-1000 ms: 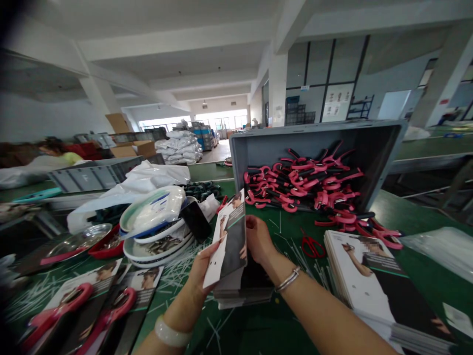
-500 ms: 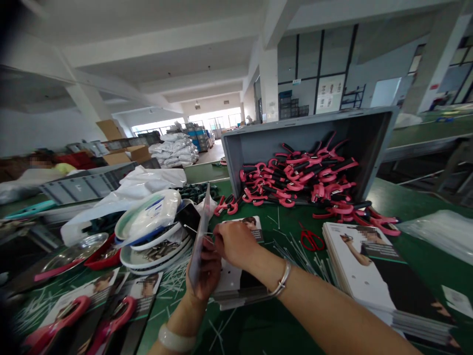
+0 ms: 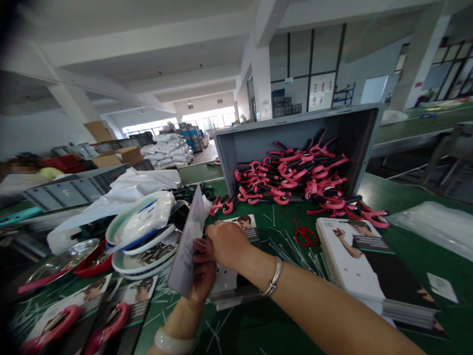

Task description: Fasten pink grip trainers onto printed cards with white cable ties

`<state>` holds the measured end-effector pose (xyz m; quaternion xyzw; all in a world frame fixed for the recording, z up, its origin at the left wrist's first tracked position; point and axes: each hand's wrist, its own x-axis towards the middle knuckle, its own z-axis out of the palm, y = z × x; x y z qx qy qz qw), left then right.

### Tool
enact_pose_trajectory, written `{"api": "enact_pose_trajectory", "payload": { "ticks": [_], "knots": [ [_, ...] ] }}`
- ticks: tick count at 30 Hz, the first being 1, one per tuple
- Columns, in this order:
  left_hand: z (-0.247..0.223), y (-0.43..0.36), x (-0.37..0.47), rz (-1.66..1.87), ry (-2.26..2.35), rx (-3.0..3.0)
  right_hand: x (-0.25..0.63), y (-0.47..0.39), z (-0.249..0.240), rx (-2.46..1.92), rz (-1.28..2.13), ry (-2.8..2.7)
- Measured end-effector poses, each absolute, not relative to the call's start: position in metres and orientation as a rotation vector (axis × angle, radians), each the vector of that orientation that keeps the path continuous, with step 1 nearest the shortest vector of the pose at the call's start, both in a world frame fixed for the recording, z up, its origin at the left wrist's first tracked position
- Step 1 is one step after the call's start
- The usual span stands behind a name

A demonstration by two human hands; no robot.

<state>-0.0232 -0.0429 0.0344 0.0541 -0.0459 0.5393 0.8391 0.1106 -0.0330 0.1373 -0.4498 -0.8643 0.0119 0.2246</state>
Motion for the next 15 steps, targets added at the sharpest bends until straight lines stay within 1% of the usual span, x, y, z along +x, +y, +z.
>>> {"api": "enact_pose_trajectory", "payload": {
  "ticks": [3, 8, 15],
  "knots": [
    [0.036, -0.044, -0.022, 1.193, -0.022, 0.137, 0.111, -0.034, 0.139, -1.292, 0.043, -2.396],
    [0.040, -0.046, -0.020, 1.275, 0.175, 0.170, 0.112, -0.041, 0.144, -1.199, 0.016, -2.475],
    [0.038, -0.045, -0.021, 1.300, 0.262, 0.227, 0.112, -0.043, 0.149, -1.219, 0.026, -2.496]
  ]
}}
